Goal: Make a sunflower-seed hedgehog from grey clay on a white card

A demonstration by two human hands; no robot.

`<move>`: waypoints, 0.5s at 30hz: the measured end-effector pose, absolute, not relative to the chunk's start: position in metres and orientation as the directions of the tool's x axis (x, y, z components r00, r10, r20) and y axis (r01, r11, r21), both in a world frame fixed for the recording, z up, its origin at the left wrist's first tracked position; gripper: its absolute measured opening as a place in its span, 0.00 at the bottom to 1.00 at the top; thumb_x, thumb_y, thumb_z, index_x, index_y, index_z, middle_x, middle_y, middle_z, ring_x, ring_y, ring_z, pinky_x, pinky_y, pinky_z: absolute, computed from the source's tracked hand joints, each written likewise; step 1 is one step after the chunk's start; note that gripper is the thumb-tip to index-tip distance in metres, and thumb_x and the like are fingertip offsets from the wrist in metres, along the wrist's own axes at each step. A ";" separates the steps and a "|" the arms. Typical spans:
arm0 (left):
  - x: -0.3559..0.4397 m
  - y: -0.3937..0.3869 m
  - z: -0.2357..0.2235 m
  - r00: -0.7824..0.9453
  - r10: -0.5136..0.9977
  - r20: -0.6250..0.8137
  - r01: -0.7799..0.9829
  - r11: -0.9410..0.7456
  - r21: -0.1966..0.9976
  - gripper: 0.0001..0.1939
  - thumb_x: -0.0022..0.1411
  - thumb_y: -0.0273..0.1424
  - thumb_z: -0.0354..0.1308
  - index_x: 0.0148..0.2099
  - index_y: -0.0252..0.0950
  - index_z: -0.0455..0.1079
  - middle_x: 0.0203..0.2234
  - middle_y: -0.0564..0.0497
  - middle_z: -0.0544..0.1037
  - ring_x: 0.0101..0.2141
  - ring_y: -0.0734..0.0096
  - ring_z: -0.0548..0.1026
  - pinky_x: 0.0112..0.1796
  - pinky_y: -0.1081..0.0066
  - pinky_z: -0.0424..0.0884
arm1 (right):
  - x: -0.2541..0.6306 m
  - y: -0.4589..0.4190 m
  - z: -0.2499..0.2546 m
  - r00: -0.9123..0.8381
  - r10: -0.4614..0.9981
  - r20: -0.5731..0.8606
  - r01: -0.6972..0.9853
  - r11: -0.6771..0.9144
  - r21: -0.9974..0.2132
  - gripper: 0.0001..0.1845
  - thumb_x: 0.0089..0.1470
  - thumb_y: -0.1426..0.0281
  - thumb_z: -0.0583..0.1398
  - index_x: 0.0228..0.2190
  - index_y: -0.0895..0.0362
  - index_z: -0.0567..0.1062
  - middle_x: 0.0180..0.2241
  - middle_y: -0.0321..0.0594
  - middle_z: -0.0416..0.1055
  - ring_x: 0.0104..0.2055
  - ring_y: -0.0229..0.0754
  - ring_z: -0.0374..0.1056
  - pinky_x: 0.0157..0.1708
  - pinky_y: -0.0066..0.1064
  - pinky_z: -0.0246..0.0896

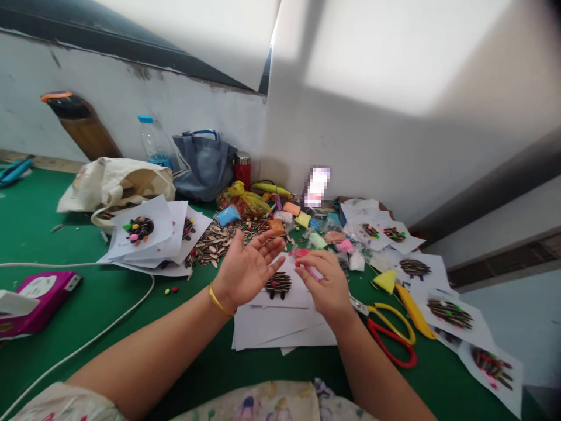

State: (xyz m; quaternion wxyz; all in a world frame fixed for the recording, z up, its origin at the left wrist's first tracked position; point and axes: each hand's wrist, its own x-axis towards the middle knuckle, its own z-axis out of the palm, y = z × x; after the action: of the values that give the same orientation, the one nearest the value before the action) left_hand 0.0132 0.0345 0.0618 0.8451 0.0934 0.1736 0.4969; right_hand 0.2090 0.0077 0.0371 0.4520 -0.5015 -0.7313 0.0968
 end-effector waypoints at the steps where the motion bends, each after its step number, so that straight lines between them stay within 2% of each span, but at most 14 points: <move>1: 0.011 0.037 0.063 0.424 0.881 -0.209 -0.815 0.472 0.337 0.30 0.68 0.52 0.40 0.47 0.33 0.72 0.43 0.39 0.77 0.47 0.56 0.75 0.48 0.57 0.71 | 0.215 0.011 0.035 -0.087 0.859 0.505 0.642 0.436 -0.631 0.05 0.56 0.66 0.62 0.34 0.52 0.78 0.35 0.39 0.75 0.42 0.45 0.68 0.45 0.38 0.63; 4: 0.007 0.041 0.064 0.402 0.889 -0.221 -0.820 0.456 0.345 0.30 0.68 0.51 0.40 0.45 0.33 0.72 0.41 0.39 0.77 0.46 0.57 0.75 0.48 0.56 0.71 | 0.224 0.017 0.024 -0.157 0.944 0.290 0.642 0.321 -0.696 0.05 0.54 0.67 0.62 0.32 0.54 0.78 0.33 0.38 0.75 0.36 0.42 0.69 0.39 0.34 0.64; 7: 0.008 0.041 0.062 0.401 0.886 -0.234 -0.816 0.461 0.347 0.29 0.68 0.51 0.41 0.45 0.33 0.72 0.41 0.40 0.77 0.45 0.58 0.76 0.48 0.57 0.72 | 0.222 0.018 0.015 -0.232 0.963 0.139 0.657 0.260 -0.708 0.05 0.53 0.70 0.62 0.33 0.54 0.78 0.33 0.36 0.77 0.36 0.41 0.71 0.38 0.33 0.64; 12: 0.009 0.041 0.061 0.402 0.881 -0.248 -0.813 0.469 0.346 0.28 0.68 0.50 0.42 0.45 0.32 0.72 0.40 0.40 0.77 0.45 0.58 0.76 0.47 0.58 0.72 | 0.213 0.018 0.006 -0.257 0.960 0.115 0.655 0.260 -0.709 0.06 0.53 0.72 0.61 0.34 0.53 0.78 0.33 0.35 0.77 0.36 0.40 0.71 0.37 0.31 0.63; 15: 0.009 0.041 0.062 0.400 0.882 -0.248 -0.813 0.467 0.348 0.27 0.68 0.49 0.42 0.45 0.33 0.72 0.39 0.40 0.77 0.44 0.59 0.76 0.46 0.58 0.73 | 0.208 0.021 0.001 -0.278 0.945 0.171 0.704 0.321 -0.634 0.05 0.53 0.72 0.62 0.34 0.54 0.79 0.33 0.36 0.77 0.37 0.41 0.71 0.39 0.32 0.62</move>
State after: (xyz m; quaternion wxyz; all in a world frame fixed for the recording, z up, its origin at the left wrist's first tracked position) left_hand 0.0094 0.0409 0.0620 0.8323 0.0858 0.2017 0.5091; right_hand 0.2084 0.0208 0.0010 0.2688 -0.5374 -0.7671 0.2246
